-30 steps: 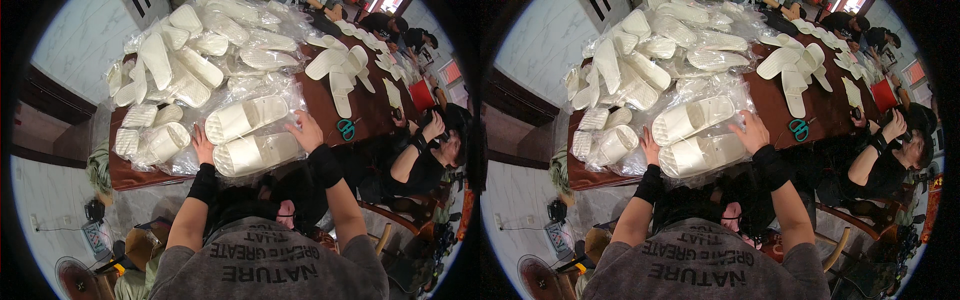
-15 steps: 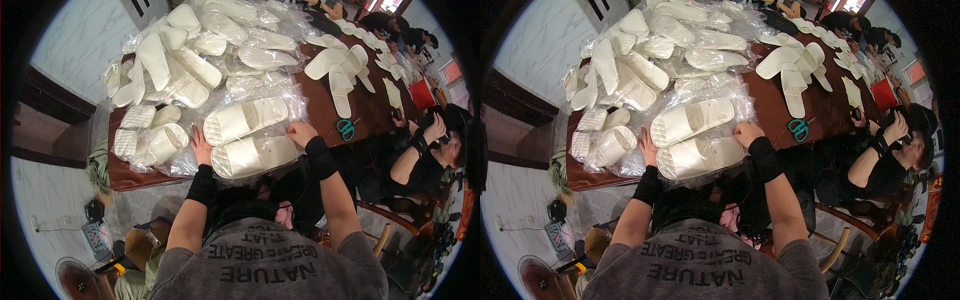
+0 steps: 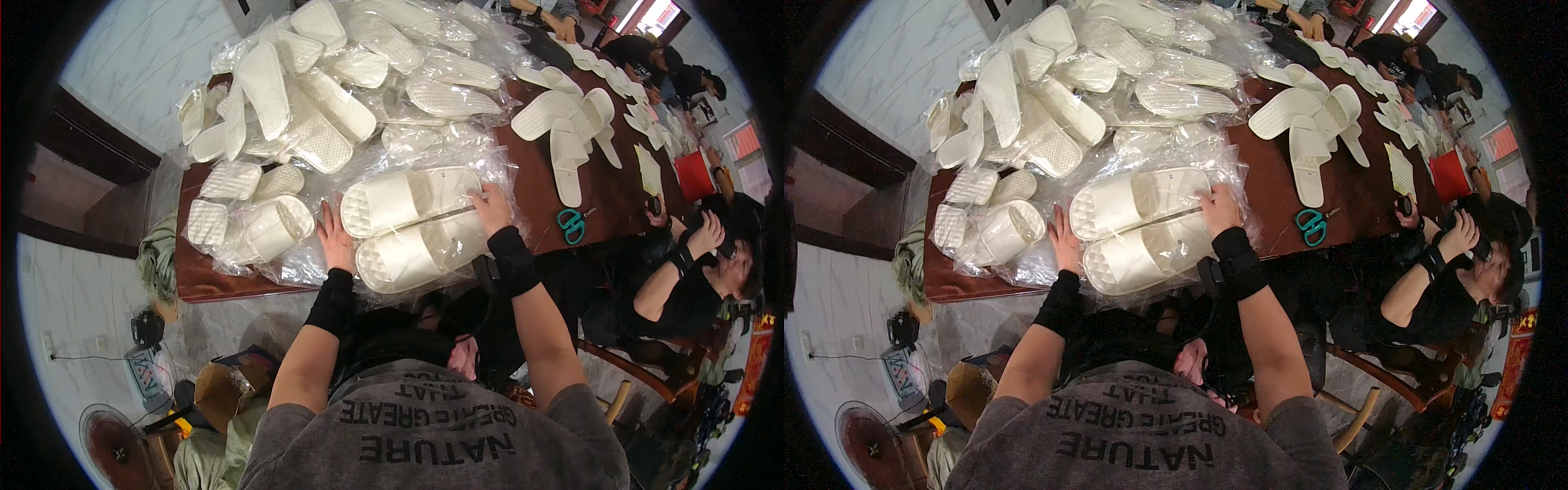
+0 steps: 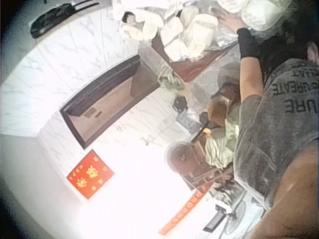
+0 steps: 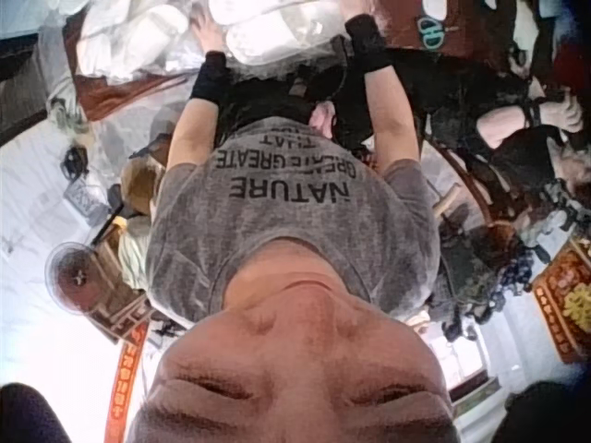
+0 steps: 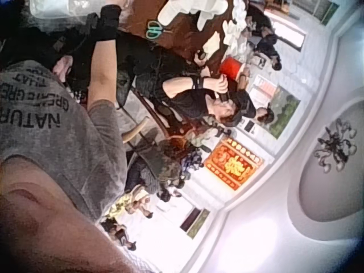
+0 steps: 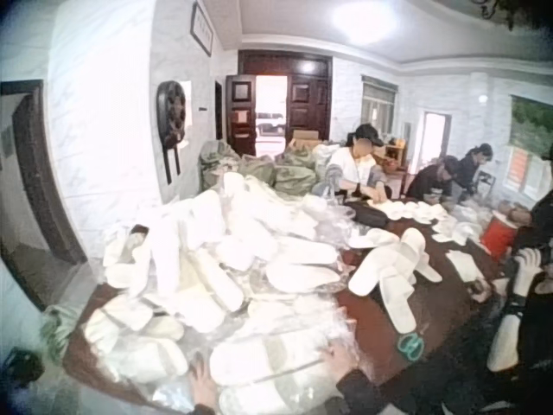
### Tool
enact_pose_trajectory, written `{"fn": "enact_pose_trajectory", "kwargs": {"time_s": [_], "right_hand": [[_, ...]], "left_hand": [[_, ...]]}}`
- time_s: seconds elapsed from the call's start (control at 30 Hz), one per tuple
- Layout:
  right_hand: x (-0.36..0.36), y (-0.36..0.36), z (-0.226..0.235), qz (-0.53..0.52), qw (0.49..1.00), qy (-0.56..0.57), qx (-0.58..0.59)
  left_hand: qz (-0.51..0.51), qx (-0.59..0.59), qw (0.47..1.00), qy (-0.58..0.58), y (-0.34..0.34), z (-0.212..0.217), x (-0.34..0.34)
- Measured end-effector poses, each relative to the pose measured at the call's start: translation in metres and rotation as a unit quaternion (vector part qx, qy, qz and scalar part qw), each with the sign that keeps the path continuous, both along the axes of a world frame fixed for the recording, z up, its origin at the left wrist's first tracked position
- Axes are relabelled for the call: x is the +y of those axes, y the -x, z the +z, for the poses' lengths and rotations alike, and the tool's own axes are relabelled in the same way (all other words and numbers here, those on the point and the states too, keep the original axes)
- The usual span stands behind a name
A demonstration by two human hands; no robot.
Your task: Organize and prepare white shoe soles by moving them from sacks to a work table and arranging them.
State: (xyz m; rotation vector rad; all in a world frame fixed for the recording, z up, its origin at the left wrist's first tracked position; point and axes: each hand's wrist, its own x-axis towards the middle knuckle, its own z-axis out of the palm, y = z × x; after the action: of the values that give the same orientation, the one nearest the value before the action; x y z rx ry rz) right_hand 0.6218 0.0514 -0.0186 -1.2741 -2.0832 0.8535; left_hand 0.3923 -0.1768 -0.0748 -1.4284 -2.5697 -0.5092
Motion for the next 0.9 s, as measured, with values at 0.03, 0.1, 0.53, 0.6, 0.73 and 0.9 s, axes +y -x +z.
{"fn": "enact_pose_trajectory", "kwargs": {"time_s": [0.03, 0.1, 0.53, 0.6, 0.73, 0.9], "right_hand": [[0.002, 0.002, -0.007, 0.005, 1.000, 0.007, -0.029], [0.009, 0.001, -0.013, 0.015, 1.000, 0.000, -0.010], [0.001, 0.012, -0.019, -0.042, 0.996, -0.047, -0.057], [-0.022, 0.030, 0.005, -0.038, 0.997, -0.038, -0.062], [-0.039, 0.032, 0.073, 0.064, 0.995, -0.050, -0.051], [-0.012, 0.012, 0.068, 0.054, 0.991, -0.111, -0.056]], "left_hand": [[-0.013, -0.015, 1.000, -0.025, -0.003, 0.003, 0.001], [-0.020, -0.025, 0.998, -0.047, -0.004, 0.005, 0.001], [-0.089, -0.259, 0.927, -0.258, -0.013, 0.072, -0.007], [-0.057, -0.168, 0.968, -0.175, -0.019, 0.046, -0.011], [-0.012, -0.115, 0.990, -0.086, -0.026, 0.037, -0.007], [-0.001, -0.065, 0.997, -0.029, -0.035, 0.038, 0.003]]}}
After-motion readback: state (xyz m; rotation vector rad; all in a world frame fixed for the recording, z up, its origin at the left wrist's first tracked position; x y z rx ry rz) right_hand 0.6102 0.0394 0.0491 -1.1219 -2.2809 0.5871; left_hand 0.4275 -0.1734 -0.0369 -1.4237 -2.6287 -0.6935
